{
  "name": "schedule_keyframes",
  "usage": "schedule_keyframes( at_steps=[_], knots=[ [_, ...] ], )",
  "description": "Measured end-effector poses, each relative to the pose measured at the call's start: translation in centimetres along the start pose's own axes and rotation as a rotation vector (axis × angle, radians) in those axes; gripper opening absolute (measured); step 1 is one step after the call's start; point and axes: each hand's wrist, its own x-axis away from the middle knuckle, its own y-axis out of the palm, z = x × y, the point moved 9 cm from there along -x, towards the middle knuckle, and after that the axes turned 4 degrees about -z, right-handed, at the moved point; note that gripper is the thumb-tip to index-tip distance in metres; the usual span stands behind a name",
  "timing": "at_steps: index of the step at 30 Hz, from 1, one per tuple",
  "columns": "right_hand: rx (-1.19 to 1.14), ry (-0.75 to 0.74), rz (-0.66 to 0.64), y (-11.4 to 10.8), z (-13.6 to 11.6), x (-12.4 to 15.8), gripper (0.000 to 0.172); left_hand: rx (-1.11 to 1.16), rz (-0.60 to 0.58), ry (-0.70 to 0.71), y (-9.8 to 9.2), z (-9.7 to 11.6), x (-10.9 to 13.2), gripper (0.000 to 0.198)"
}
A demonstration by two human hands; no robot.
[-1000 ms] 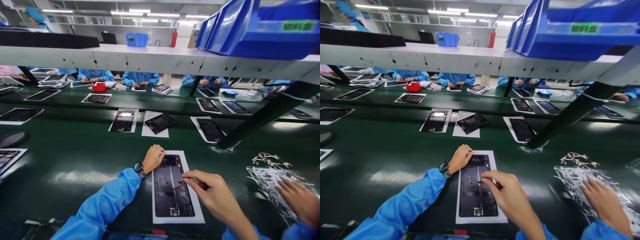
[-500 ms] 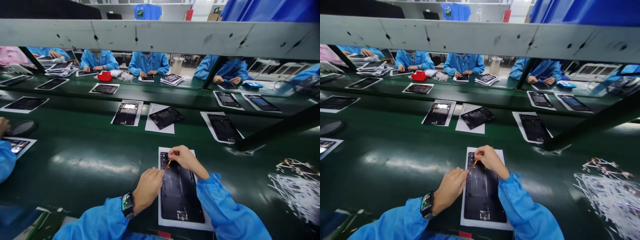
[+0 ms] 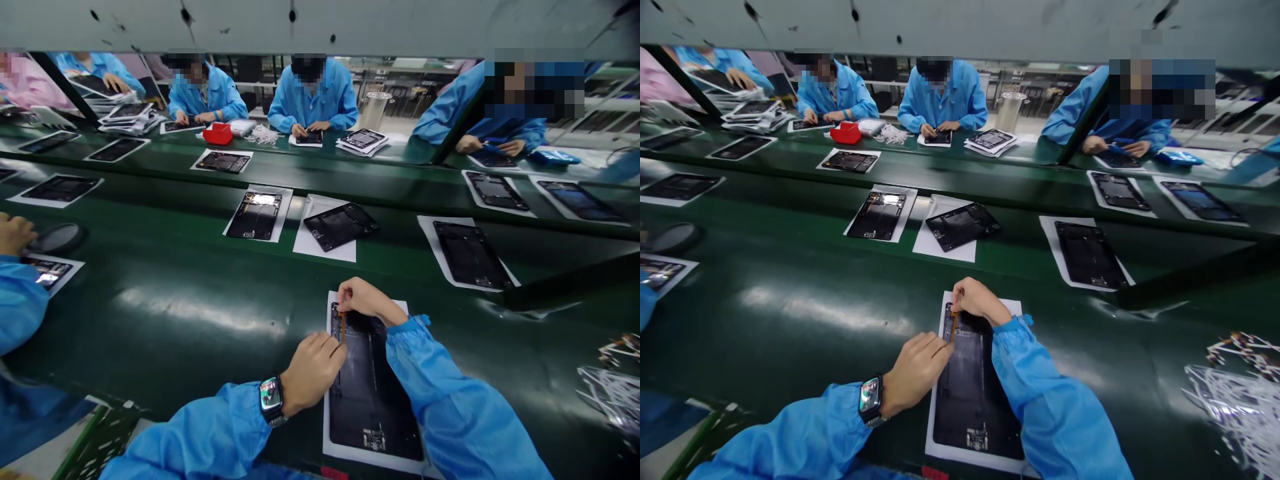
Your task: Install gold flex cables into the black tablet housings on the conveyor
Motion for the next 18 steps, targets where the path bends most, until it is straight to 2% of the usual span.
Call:
schedule_keyframes(
  at_steps=[3, 7, 13, 18],
  knots=[
    [0.066, 0.054, -0.033, -0.3, 0.1, -0.6, 0.015, 0.023, 0.004, 0.017, 0.1, 0.1, -0.1, 0.017],
    [0.181, 0.091, -0.014, -1.0, 0.2, -0.4, 0.024, 0.082, 0.007, 0.017, 0.0, 0.0, -0.1, 0.018],
    [0.311, 0.04, 0.019, -0.7, -0.2, 1.2, 0.036, 0.142, -0.059, 0.018, 0.5, -0.1, 0.0, 0.021],
    [0.426, -0.015, 0.075, -0.2, -1.0, 2.7, 0.032, 0.159, -0.055, 0.011, 0.6, -0.3, 0.2, 0.02]
  ],
)
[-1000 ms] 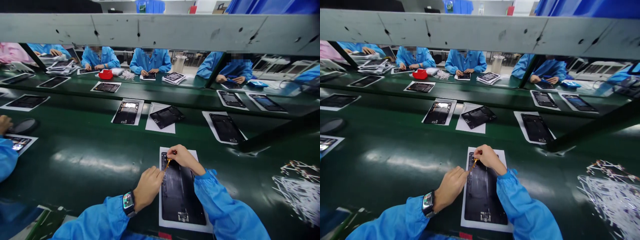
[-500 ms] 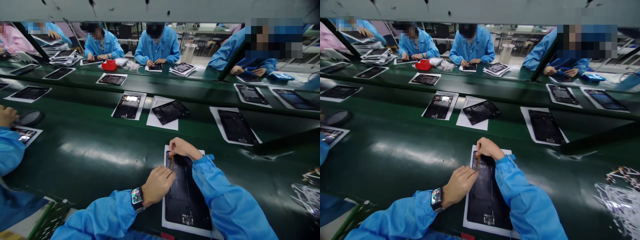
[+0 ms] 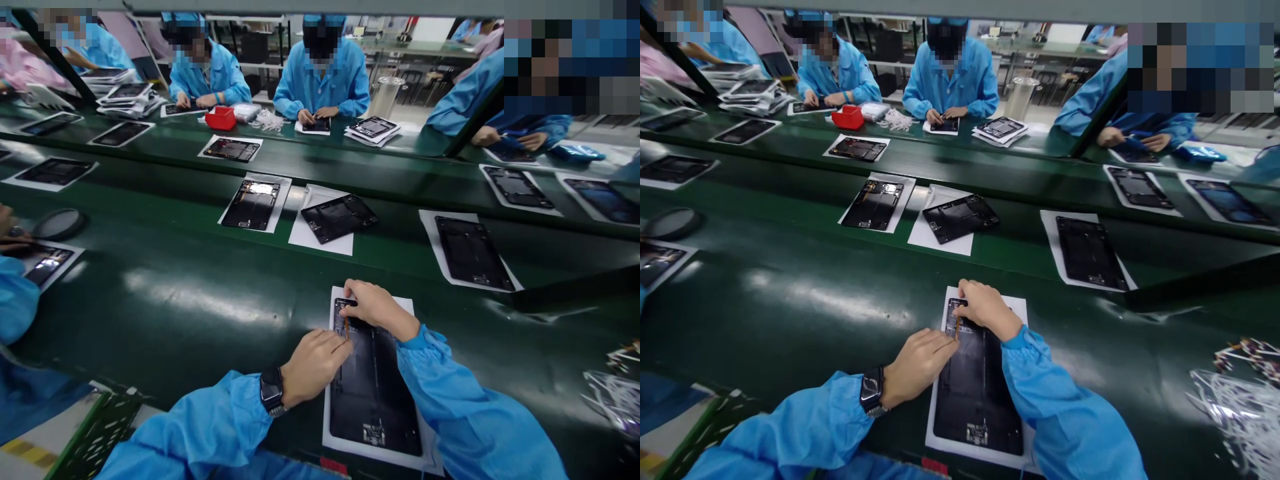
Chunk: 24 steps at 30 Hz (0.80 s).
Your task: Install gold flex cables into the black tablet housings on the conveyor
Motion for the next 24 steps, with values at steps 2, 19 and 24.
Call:
schedule_keyframes(
  at_steps=[2, 19, 24],
  knots=[
    [0.064, -0.044, 0.047, -0.2, -0.5, 0.5, 0.03, 0.008, 0.02, -0.001, -0.2, 0.0, 0.1, 0.021],
    [-0.004, -0.048, 0.218, -0.2, 0.4, 1.9, 0.026, 0.019, 0.057, 0.034, 0.5, 0.1, 0.7, 0.022],
    [-0.011, -0.053, 0.251, 0.0, 0.9, 1.8, 0.029, -0.062, 0.024, 0.072, 0.9, 0.5, 0.6, 0.025]
  ],
)
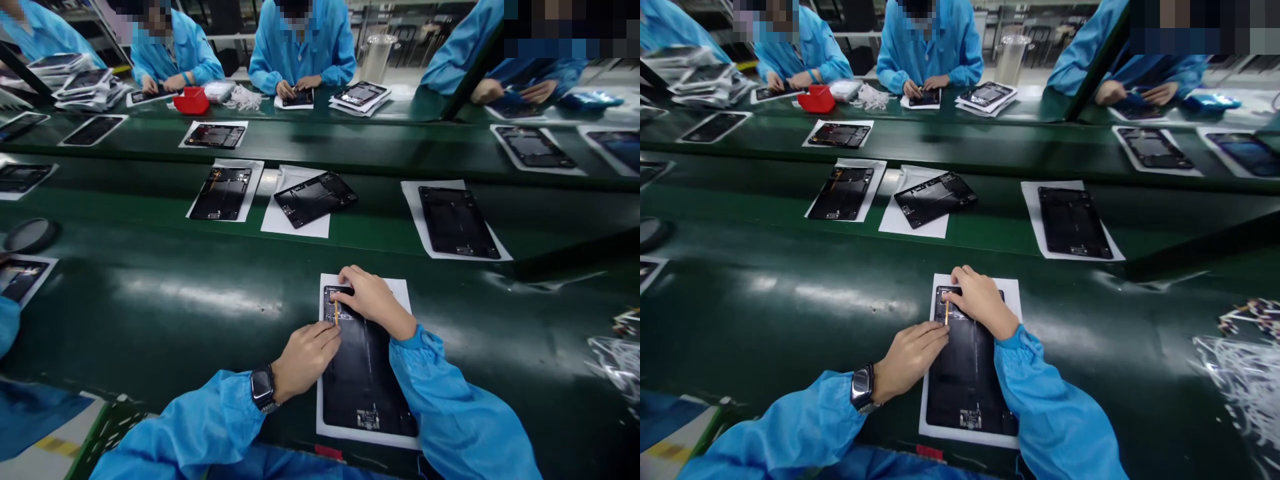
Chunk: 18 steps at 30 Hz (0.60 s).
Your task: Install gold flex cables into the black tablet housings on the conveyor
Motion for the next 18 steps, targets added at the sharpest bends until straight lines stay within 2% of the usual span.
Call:
schedule_keyframes(
  at_steps=[18],
  knots=[
    [0.018, 0.003, 0.028, 0.19, 0.36, 0.0, 0.033, -0.027, -0.007, 0.032, -0.19, 0.29, -0.29, 0.018]
  ],
)
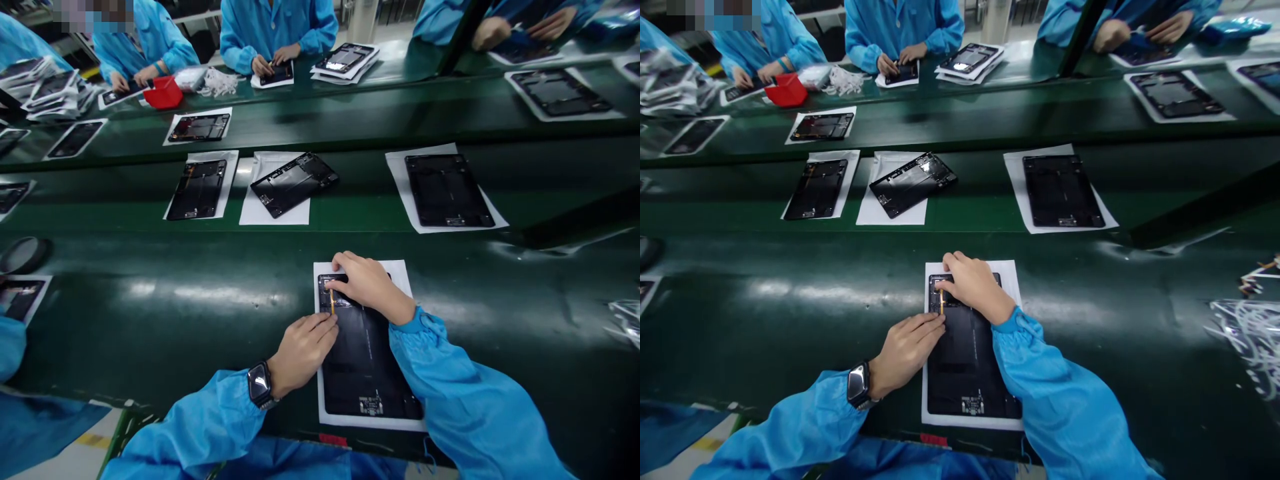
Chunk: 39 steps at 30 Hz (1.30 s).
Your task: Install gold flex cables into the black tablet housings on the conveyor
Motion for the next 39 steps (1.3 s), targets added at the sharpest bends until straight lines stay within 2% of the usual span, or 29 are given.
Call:
schedule_keyframes(
  at_steps=[7, 11, 15, 17, 20, 24, 29, 31, 34, 39],
  knots=[
    [-0.003, 0.002, -0.006, -0.1, 0.1, 0.0, 0.033, -0.029, -0.029, 0.018, 0.1, 0.3, -0.3, 0.02],
    [-0.003, 0.011, -0.016, -0.1, 0.1, 0.0, 0.033, -0.06, -0.073, 0.031, 0.2, 0.8, -0.4, 0.015],
    [0.008, 0.034, -0.027, -0.4, -0.2, 0.1, 0.032, 0.026, -0.028, -0.013, -0.5, -0.1, -0.6, 0.022],
    [0.001, 0.042, -0.025, -1.0, -0.4, 0.4, 0.026, 0.044, -0.012, -0.053, -0.8, -1.2, -0.9, 0.027],
    [-0.089, 0.013, -0.019, -2.6, -1.1, 1.2, 0.01, 0.022, -0.072, -0.057, -0.3, -2.3, -1.4, 0.033],
    [-0.215, -0.028, -0.019, -5.0, -2.1, 3.1, 0.027, 0.015, -0.17, -0.004, 0.3, -2.6, -1.7, 0.03],
    [-0.375, 0.084, 0.053, -7.0, -1.7, 7.4, 0.017, 0.063, -0.257, 0.057, -0.1, -1.9, -1.0, 0.031],
    [-0.411, 0.137, 0.096, -6.7, -1.2, 9.6, 0.018, 0.088, -0.278, 0.082, -0.2, -1.6, -0.5, 0.035],
    [-0.437, 0.165, 0.13, -5.0, -1.0, 12.3, 0.02, 0.125, -0.297, 0.107, -0.3, -1.4, 0.1, 0.038],
    [-0.443, 0.134, 0.127, -2.0, -2.6, 13.9, 0.016, 0.249, -0.307, 0.114, -0.2, -1.7, 0.7, 0.034]
  ],
)
